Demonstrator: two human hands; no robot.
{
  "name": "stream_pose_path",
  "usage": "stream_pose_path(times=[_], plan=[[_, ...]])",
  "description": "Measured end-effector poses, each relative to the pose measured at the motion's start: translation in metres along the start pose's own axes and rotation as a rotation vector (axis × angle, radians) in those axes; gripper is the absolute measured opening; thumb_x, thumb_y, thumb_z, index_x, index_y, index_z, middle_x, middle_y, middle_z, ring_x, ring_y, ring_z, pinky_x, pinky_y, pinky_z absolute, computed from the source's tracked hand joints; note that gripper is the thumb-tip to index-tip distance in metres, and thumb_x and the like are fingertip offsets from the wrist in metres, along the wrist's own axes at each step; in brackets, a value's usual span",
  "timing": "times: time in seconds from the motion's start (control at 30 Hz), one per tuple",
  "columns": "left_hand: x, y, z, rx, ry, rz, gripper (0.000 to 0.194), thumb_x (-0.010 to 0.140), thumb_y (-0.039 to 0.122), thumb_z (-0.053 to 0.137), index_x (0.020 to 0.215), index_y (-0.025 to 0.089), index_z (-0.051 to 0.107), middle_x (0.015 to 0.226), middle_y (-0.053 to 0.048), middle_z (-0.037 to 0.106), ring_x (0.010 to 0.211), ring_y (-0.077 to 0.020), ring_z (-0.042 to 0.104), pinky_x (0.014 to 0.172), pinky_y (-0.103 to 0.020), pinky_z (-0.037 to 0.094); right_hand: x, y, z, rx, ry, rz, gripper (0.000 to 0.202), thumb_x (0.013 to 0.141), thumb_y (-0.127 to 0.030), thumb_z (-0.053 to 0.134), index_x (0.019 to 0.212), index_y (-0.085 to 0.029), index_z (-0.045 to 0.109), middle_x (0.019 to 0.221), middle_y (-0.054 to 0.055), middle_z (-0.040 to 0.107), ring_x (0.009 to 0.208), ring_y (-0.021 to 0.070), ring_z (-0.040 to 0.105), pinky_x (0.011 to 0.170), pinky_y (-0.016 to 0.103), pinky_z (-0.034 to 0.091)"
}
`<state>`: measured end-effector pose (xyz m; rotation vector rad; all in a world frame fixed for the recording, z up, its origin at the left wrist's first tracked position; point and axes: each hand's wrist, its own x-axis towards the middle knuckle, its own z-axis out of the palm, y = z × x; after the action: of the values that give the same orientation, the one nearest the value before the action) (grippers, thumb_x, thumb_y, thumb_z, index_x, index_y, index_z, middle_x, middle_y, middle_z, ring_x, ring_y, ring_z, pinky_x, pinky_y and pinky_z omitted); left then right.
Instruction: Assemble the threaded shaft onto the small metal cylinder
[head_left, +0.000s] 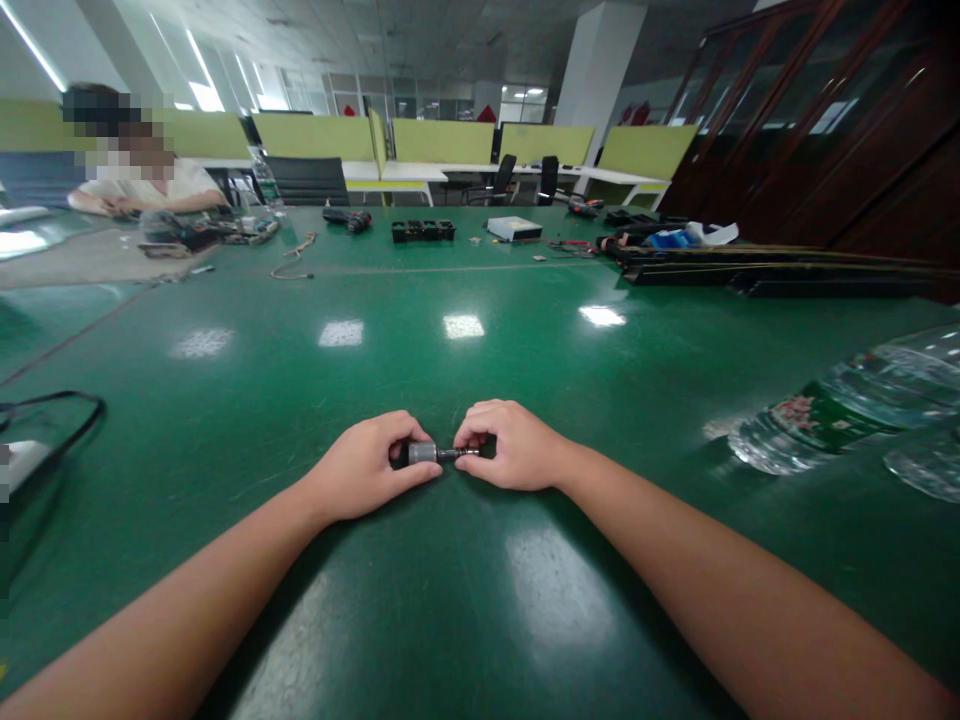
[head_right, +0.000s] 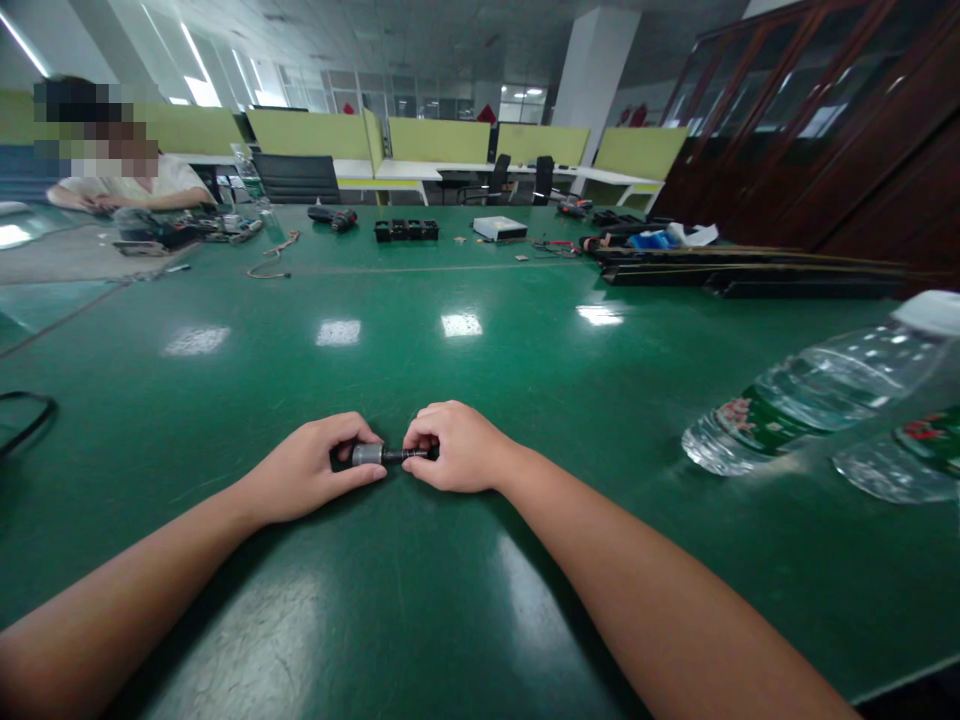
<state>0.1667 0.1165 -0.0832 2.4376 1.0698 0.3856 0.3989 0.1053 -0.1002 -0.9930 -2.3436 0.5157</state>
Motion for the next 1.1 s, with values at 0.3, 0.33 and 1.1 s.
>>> stream_pose_path(times=[0.3, 0.33, 1.1], plan=[[0.0, 0.0, 0.0, 0.0, 0.01, 0.003, 0.028, 0.082, 0.046, 0.064, 0.091, 0.019, 0.066, 0.078, -0.001, 0.061, 0.069, -0.0156, 0.053, 0.061, -0.025, 0.038, 0.0, 0.0, -0.001, 0.008, 0.005, -0.009, 0.006, 0.072, -0.017, 0.071, 0.076, -0.017, 0.067, 0.069, 0.0, 0.062, 0.067, 0.0132, 0.055, 0.067, 0.026, 0.041], [0.0, 0.0, 0.0, 0.0, 0.008, 0.004, 0.028, 0.083, 0.046, 0.064, 0.091, 0.019, 0.066, 0.078, -0.001, 0.061, 0.069, -0.0156, 0.053, 0.061, -0.025, 0.038, 0.0, 0.001, -0.001, 0.009, 0.005, -0.007, 0.006, 0.072, -0.017, 0.071, 0.076, -0.017, 0.067, 0.068, 0.0, 0.062, 0.067, 0.0132, 0.055, 0.067, 0.026, 0.041], [0.0, 0.0, 0.0, 0.005, -0.013, -0.015, 0.029, 0.084, 0.046, 0.064, 0.093, 0.019, 0.066, 0.081, 0.0, 0.061, 0.071, -0.0161, 0.054, 0.063, -0.026, 0.037, -0.002, 0.008, -0.011, 0.057, -0.036, -0.003, 0.002, 0.07, -0.015, 0.069, 0.072, -0.017, 0.068, 0.07, 0.001, 0.065, 0.067, 0.0133, 0.058, 0.066, 0.025, 0.044]])
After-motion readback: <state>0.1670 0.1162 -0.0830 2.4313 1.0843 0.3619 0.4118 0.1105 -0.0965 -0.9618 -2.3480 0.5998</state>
